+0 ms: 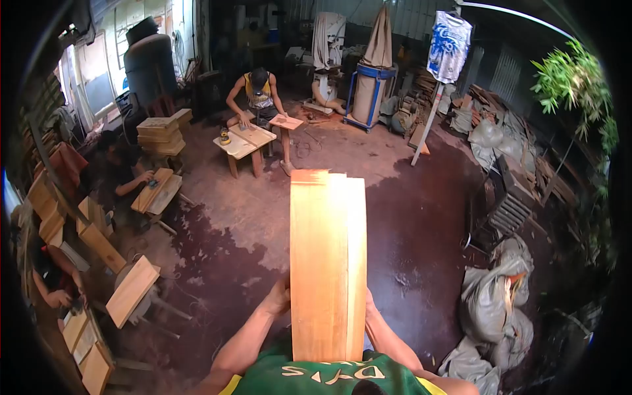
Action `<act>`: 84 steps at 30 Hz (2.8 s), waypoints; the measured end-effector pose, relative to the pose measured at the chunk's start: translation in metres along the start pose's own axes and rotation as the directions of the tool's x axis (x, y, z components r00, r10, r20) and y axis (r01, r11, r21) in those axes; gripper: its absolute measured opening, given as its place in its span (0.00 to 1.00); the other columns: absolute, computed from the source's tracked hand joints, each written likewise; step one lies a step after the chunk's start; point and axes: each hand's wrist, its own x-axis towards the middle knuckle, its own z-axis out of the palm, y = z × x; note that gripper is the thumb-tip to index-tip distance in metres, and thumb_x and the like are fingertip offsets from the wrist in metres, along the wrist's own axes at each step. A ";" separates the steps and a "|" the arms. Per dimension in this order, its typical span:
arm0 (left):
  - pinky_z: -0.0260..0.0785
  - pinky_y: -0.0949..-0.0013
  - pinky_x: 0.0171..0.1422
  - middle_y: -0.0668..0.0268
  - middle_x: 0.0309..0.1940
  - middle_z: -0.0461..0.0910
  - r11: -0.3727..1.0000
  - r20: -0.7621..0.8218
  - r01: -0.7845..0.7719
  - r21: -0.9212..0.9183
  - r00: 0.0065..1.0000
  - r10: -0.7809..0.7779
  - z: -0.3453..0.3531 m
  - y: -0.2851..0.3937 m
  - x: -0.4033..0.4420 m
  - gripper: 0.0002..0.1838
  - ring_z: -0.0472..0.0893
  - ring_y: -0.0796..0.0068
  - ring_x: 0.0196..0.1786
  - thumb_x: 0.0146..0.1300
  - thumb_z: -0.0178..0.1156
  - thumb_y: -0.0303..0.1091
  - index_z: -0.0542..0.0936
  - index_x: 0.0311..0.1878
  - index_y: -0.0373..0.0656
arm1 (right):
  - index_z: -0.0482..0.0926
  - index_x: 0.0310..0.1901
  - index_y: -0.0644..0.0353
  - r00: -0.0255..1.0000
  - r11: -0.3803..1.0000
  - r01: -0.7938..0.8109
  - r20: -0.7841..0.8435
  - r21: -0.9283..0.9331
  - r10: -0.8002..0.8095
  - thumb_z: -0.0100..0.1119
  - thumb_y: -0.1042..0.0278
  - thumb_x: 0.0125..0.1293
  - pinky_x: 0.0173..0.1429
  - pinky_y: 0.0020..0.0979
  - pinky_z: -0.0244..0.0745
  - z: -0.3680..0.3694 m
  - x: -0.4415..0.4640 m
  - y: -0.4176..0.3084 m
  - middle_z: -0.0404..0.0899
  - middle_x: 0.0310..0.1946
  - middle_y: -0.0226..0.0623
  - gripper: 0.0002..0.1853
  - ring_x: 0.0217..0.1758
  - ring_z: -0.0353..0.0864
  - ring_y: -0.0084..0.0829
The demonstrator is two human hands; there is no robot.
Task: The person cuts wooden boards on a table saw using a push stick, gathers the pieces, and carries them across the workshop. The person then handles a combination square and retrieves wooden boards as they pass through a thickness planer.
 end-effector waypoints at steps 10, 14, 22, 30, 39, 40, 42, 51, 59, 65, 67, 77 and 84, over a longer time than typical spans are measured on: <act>0.56 0.55 0.79 0.56 0.75 0.63 0.993 0.152 -0.011 0.119 0.988 -0.007 -0.096 0.061 0.379 0.74 0.62 0.63 0.77 0.38 0.71 0.79 0.56 0.78 0.32 | 0.68 0.70 0.64 0.980 0.995 0.086 -0.183 0.041 -0.077 0.56 0.32 0.68 0.64 0.36 0.76 -0.139 0.319 -0.093 0.78 0.61 0.36 0.43 0.63 0.77 0.31; 0.55 0.55 0.79 0.56 0.76 0.63 0.994 0.159 -0.005 0.110 0.987 -0.013 -0.137 0.071 0.547 0.72 0.62 0.62 0.77 0.42 0.70 0.78 0.56 0.78 0.32 | 0.68 0.71 0.64 0.978 0.996 0.086 -0.195 0.030 -0.079 0.55 0.33 0.70 0.65 0.36 0.75 -0.211 0.466 -0.137 0.78 0.62 0.37 0.42 0.64 0.77 0.31; 0.53 0.54 0.80 0.54 0.76 0.62 0.987 -0.051 -0.100 0.127 0.993 0.107 -0.222 0.150 0.806 0.71 0.61 0.61 0.78 0.45 0.68 0.79 0.56 0.78 0.32 | 0.68 0.71 0.63 0.996 0.997 -0.075 -0.060 -0.035 0.073 0.53 0.35 0.72 0.67 0.37 0.73 -0.294 0.778 -0.236 0.77 0.63 0.37 0.40 0.64 0.76 0.32; 0.53 0.54 0.79 0.51 0.75 0.64 0.962 -0.054 -0.240 0.132 0.967 0.249 -0.399 0.166 1.101 0.72 0.62 0.58 0.77 0.43 0.67 0.82 0.57 0.78 0.32 | 0.67 0.71 0.63 0.989 0.986 -0.146 -0.009 -0.083 0.146 0.50 0.38 0.74 0.68 0.38 0.71 -0.363 1.110 -0.284 0.76 0.64 0.38 0.38 0.65 0.75 0.32; 0.53 0.55 0.80 0.51 0.76 0.62 0.977 0.007 -0.168 0.132 0.986 0.168 -0.507 0.285 1.387 0.74 0.60 0.58 0.78 0.41 0.68 0.82 0.55 0.78 0.31 | 0.67 0.72 0.62 0.989 0.990 -0.130 -0.074 -0.050 0.126 0.48 0.40 0.76 0.71 0.39 0.69 -0.426 1.411 -0.370 0.75 0.65 0.38 0.35 0.66 0.75 0.33; 0.53 0.55 0.80 0.51 0.76 0.62 0.981 -0.004 -0.157 0.113 0.987 0.158 -0.524 0.286 1.419 0.74 0.60 0.58 0.78 0.40 0.68 0.83 0.55 0.78 0.31 | 0.67 0.72 0.62 0.989 0.990 -0.132 -0.078 -0.041 0.129 0.47 0.41 0.77 0.71 0.39 0.69 -0.439 1.446 -0.373 0.75 0.65 0.39 0.35 0.66 0.75 0.33; 0.55 0.55 0.79 0.51 0.75 0.63 0.952 -0.033 -0.223 0.209 0.972 0.235 -0.589 0.239 1.504 0.69 0.62 0.59 0.77 0.46 0.70 0.77 0.55 0.78 0.32 | 0.67 0.72 0.62 0.988 0.990 -0.135 -0.076 -0.029 0.133 0.47 0.41 0.77 0.71 0.40 0.68 -0.468 1.525 -0.380 0.75 0.65 0.39 0.34 0.66 0.75 0.33; 0.73 0.65 0.61 0.60 0.63 0.76 0.971 -0.373 -0.215 0.100 0.897 0.237 -0.701 0.372 1.719 0.33 0.77 0.70 0.60 0.72 0.59 0.47 0.67 0.72 0.36 | 0.67 0.72 0.62 0.949 0.951 -0.303 0.066 -0.070 0.307 0.44 0.44 0.80 0.73 0.41 0.66 -0.511 1.866 -0.437 0.74 0.66 0.39 0.32 0.67 0.74 0.34; 0.78 0.68 0.55 0.63 0.59 0.80 0.981 -0.562 -0.192 -0.019 0.814 0.149 -0.861 0.448 1.876 0.24 0.81 0.74 0.55 0.77 0.54 0.41 0.72 0.69 0.37 | 0.66 0.73 0.61 0.902 0.947 -0.308 0.287 -0.093 0.322 0.41 0.48 0.82 0.75 0.39 0.64 -0.484 2.144 -0.410 0.72 0.68 0.39 0.29 0.69 0.71 0.33; 0.77 0.68 0.55 0.63 0.59 0.80 0.984 -0.613 -0.171 -0.049 0.783 0.106 -1.037 0.550 1.992 0.24 0.81 0.74 0.55 0.77 0.54 0.41 0.72 0.69 0.37 | 0.63 0.74 0.64 0.842 0.914 -0.318 0.367 -0.253 0.395 0.39 0.48 0.83 0.76 0.38 0.61 -0.413 2.381 -0.412 0.69 0.70 0.39 0.30 0.71 0.69 0.31; 0.77 0.68 0.55 0.63 0.59 0.80 0.985 -0.627 -0.167 -0.045 0.772 0.103 -1.081 0.592 2.025 0.24 0.81 0.74 0.55 0.77 0.55 0.41 0.72 0.69 0.37 | 0.62 0.74 0.64 0.850 0.949 -0.208 0.436 -0.238 0.296 0.40 0.45 0.82 0.76 0.38 0.61 -0.388 2.446 -0.416 0.68 0.71 0.39 0.33 0.72 0.67 0.30; 0.77 0.68 0.56 0.63 0.60 0.79 0.986 -0.716 -0.164 -0.021 0.691 0.099 -1.307 0.724 2.192 0.25 0.80 0.74 0.56 0.76 0.56 0.41 0.72 0.69 0.37 | 0.64 0.73 0.65 0.845 0.977 -0.211 0.506 0.017 0.174 0.58 0.28 0.66 0.74 0.38 0.61 -0.316 2.762 -0.374 0.69 0.68 0.36 0.48 0.69 0.66 0.28; 0.77 0.68 0.57 0.63 0.60 0.79 0.988 -0.777 -0.155 0.002 0.622 0.100 -1.484 0.820 2.336 0.26 0.80 0.74 0.57 0.75 0.56 0.42 0.71 0.69 0.37 | 0.63 0.73 0.66 0.815 0.974 -0.199 0.570 0.105 0.106 0.62 0.30 0.63 0.74 0.37 0.61 -0.262 3.033 -0.395 0.69 0.68 0.38 0.50 0.70 0.65 0.28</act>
